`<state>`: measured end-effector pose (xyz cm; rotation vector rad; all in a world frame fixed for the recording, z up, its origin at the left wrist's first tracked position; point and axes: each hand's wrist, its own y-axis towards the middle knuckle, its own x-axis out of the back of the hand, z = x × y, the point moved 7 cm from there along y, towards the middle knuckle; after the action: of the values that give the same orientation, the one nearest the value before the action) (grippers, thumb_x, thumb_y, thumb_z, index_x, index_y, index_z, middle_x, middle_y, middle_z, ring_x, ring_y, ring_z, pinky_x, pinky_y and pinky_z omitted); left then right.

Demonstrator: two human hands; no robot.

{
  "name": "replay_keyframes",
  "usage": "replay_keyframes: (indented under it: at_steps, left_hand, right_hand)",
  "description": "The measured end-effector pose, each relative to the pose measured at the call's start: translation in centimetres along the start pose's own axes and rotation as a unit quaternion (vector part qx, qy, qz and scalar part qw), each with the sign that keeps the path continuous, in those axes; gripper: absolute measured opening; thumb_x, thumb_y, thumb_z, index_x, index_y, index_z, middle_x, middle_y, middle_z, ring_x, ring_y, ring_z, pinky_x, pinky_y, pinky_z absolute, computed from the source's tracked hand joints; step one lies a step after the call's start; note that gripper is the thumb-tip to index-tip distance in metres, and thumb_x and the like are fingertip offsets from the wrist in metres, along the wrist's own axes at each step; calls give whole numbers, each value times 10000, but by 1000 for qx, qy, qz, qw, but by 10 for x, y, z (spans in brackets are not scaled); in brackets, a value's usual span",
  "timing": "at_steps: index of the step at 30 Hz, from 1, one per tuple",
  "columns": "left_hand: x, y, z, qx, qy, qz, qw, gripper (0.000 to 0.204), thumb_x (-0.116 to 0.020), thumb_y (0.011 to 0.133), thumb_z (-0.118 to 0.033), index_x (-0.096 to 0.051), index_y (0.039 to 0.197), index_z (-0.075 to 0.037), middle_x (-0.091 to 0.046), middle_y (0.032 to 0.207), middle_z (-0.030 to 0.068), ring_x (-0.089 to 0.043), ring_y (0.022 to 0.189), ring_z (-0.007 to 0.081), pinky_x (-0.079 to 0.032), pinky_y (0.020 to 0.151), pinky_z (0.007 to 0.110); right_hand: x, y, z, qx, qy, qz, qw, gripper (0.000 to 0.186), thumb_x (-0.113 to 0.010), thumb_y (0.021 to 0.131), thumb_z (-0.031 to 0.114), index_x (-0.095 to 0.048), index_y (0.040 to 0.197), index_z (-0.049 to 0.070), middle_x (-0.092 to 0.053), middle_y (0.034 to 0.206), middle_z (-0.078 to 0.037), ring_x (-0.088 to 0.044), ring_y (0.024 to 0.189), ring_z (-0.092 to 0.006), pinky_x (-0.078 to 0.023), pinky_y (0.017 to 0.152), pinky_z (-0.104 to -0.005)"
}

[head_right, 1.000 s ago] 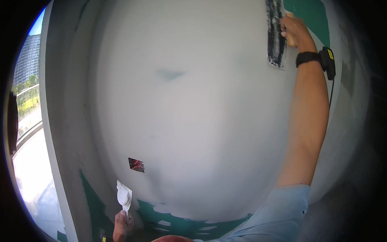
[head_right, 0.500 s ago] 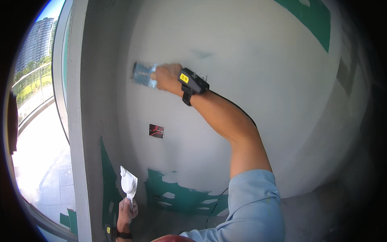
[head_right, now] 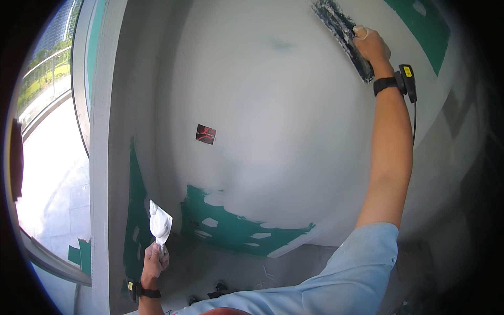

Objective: Skimming and smoothing plaster compound on walls and ceiling using a trowel and putty knife.

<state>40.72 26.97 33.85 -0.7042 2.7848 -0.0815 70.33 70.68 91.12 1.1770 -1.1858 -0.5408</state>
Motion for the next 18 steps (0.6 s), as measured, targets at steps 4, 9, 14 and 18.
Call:
replay_keyframes:
  at_steps: [4, 9, 14, 18]
  left_hand:
    - [1, 9, -6, -25, -21, 19, 999, 476, -379, 894, -525, -465, 806, -64, -372, 548, -27, -328, 433, 51, -248, 377, 196]
    - [7, -3, -19, -1, 21, -34, 999, 497, -366, 894, -536, -454, 791, -58, -363, 533, -22, -323, 430, 49, -237, 369, 194]
    - [8, -6, -13, 27, 21, -23, 999, 487, -368, 899, -522, -452, 799, -53, -365, 530, -15, -309, 419, 52, -234, 366, 194]
    - [8, -20, -21, 39, 25, -27, 999, 466, -375, 910, -490, -456, 810, -43, -369, 534, -8, -309, 425, 53, -243, 372, 197]
  right_hand:
    - [-15, -1, 14, 74, 105, 139, 982, 286, -574, 725, 238, -615, 916, 29, -627, 767, -167, -616, 644, -276, -471, 620, -403]
    - [-80, -209, 116, 185, -24, 177, 967, 210, -567, 751, 194, -555, 940, 102, -609, 870, -137, -588, 784, -349, -477, 659, -437]
    - [-185, -457, 142, 167, 78, 305, 934, 155, -548, 807, 214, -498, 785, 69, -507, 800, -85, -586, 559, -289, -487, 489, -389]
    - [-256, -624, 154, 130, 116, 399, 900, 122, -511, 816, 179, -511, 786, 61, -538, 815, -92, -605, 688, -295, -486, 549, -411]
